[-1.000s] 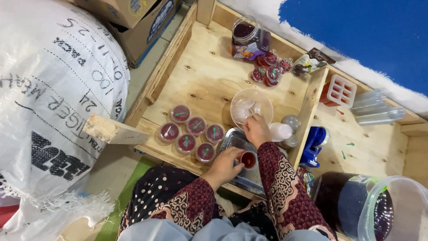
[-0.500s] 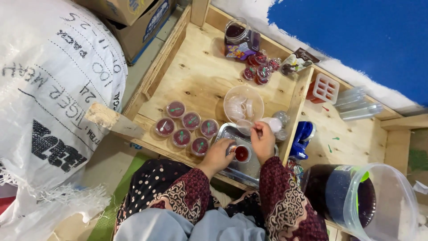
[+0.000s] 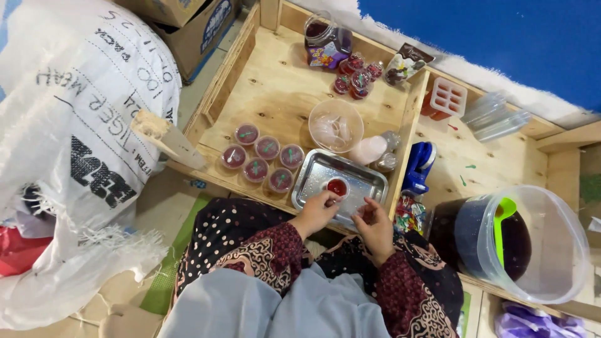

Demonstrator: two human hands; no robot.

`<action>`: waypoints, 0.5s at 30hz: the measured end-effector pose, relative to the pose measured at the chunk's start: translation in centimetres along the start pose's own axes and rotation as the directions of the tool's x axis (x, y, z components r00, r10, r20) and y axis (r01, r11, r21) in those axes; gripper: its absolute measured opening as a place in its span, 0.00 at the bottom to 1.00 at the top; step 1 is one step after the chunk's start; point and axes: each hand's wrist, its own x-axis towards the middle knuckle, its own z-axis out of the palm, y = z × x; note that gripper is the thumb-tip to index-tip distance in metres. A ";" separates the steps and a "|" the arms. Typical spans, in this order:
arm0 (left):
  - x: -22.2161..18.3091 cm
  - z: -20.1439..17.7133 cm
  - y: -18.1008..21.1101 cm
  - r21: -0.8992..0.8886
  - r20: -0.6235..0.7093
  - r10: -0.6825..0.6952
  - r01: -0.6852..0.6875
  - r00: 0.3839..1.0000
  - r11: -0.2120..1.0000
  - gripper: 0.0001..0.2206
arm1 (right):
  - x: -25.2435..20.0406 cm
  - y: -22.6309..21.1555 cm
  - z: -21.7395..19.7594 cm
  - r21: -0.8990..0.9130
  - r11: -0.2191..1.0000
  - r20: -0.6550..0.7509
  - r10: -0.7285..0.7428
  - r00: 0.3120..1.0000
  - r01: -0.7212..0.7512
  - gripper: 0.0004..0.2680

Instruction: The person fills small cups with a dark liquid using a ladle and then snaps lids onto the cups by hand, working on a low wooden platform.

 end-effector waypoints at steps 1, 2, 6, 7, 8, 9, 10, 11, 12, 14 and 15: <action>-0.2 0.0 -0.3 0.010 -0.003 -0.001 0.001 1.000 1.000 0.13 | -0.3 -1.0 -0.1 0.010 1.000 0.001 0.000 1.000 0.000 0.25; -0.3 -0.1 -0.6 -0.016 -0.026 -0.037 0.036 0.999 0.999 0.13 | -0.6 -2.0 -0.1 -0.095 0.995 0.061 -0.021 0.998 0.027 0.29; -1.7 -1.3 -0.4 -0.026 -0.051 -0.104 0.103 0.993 0.994 0.14 | -0.7 -3.1 0.1 -0.369 0.885 0.196 -0.226 0.954 0.285 0.33; -2.0 -1.4 0.0 -0.020 -0.055 -0.102 0.101 0.993 0.995 0.14 | -0.6 -3.0 0.1 -0.364 0.886 0.195 -0.230 0.954 0.288 0.33; -2.3 -1.5 0.3 -0.005 -0.049 -0.121 0.121 0.991 0.993 0.15 | -0.6 -3.0 0.2 -0.402 0.870 0.209 -0.218 0.953 0.286 0.34; -2.3 -1.7 0.7 0.010 -0.044 -0.140 0.140 0.989 0.990 0.16 | -0.5 -2.9 0.2 -0.439 0.852 0.222 -0.204 0.953 0.285 0.35; -2.0 -1.6 0.8 0.017 -0.034 -0.141 0.142 0.989 0.990 0.16 | -0.2 -2.8 0.2 -0.439 0.856 0.213 -0.198 0.957 0.275 0.35; -1.5 -1.6 0.8 0.050 -0.022 -0.129 0.130 0.991 0.990 0.16 | 0.1 -2.6 0.2 -0.453 0.847 0.223 -0.195 0.955 0.278 0.35; -1.3 -1.4 0.5 0.078 -0.008 -0.123 0.124 0.992 0.989 0.16 | 0.1 -2.2 0.2 -0.467 0.839 0.236 -0.186 0.954 0.279 0.36; -1.1 -1.2 0.5 0.134 0.017 -0.125 0.122 0.992 0.983 0.16 | 0.4 -0.8 0.0 -0.486 0.828 0.263 -0.167 0.950 0.280 0.36; -0.9 -1.2 0.6 0.185 0.033 -0.121 0.113 0.992 0.976 0.16 | 0.7 -0.2 -0.1 -0.502 0.814 0.295 -0.158 0.942 0.294 0.37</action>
